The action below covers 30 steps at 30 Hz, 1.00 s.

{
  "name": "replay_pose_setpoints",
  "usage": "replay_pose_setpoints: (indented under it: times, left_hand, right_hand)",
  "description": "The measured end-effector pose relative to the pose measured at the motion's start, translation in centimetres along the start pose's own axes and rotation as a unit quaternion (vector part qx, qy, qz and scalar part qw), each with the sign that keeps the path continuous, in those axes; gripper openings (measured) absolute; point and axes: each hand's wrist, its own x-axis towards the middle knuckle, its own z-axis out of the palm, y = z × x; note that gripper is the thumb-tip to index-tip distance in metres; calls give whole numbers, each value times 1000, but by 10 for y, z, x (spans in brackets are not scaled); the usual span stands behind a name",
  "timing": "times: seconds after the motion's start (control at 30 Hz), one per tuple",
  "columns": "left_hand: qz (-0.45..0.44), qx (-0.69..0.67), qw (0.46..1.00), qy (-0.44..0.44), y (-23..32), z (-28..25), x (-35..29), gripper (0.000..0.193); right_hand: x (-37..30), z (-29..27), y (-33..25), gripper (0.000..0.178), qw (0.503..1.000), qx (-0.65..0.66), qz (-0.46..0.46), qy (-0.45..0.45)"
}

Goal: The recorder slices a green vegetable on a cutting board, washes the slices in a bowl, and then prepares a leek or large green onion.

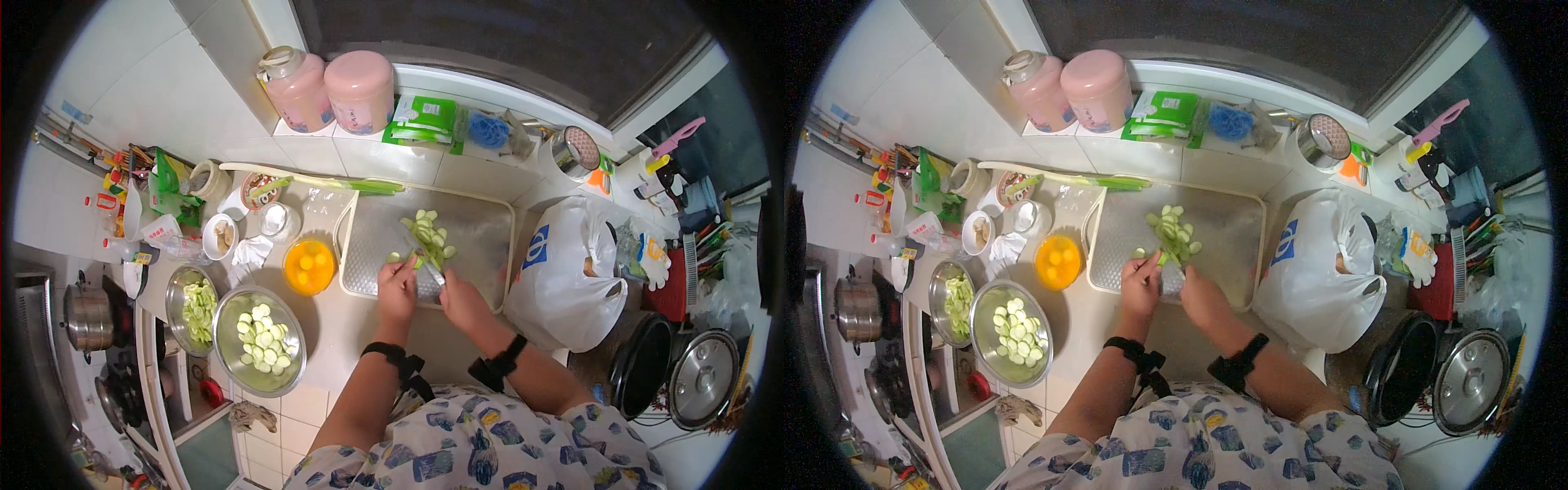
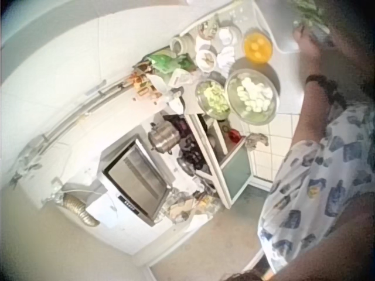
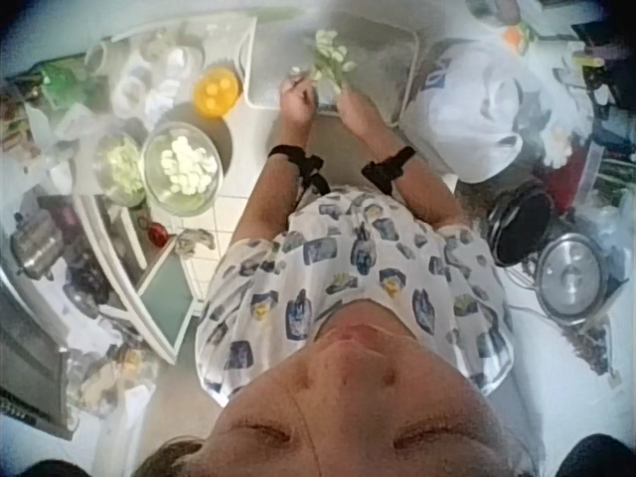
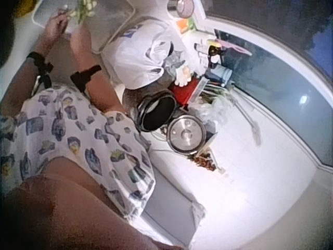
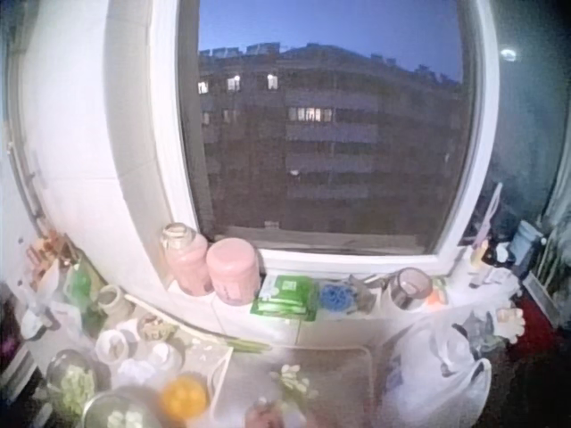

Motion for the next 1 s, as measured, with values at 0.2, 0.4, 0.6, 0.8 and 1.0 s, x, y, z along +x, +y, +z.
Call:
replay_pose_setpoints:
  times: [0.2,0.4,0.6,0.8,1.0]
  left_hand:
    - [5,-2,1000,-2,-1,4,-3,33]
    - [30,-5,999,11,-4,0,-5,32]
    - [28,8,1000,9,1,-1,-6,30]
    - [-16,-30,999,-6,1,-5,-7,27]
    - [12,4,1000,6,-6,0,-10,27]
  right_hand:
    - [-9,3,7,19,1000,-3,-12,-5]
    - [-4,-3,-5,22,1000,10,11,-11]
    - [-5,2,-1,23,999,-8,16,-26]
    - [-10,-3,-5,24,1000,-16,-6,-2]
    - [-4,3,-9,21,1000,3,-15,-4]
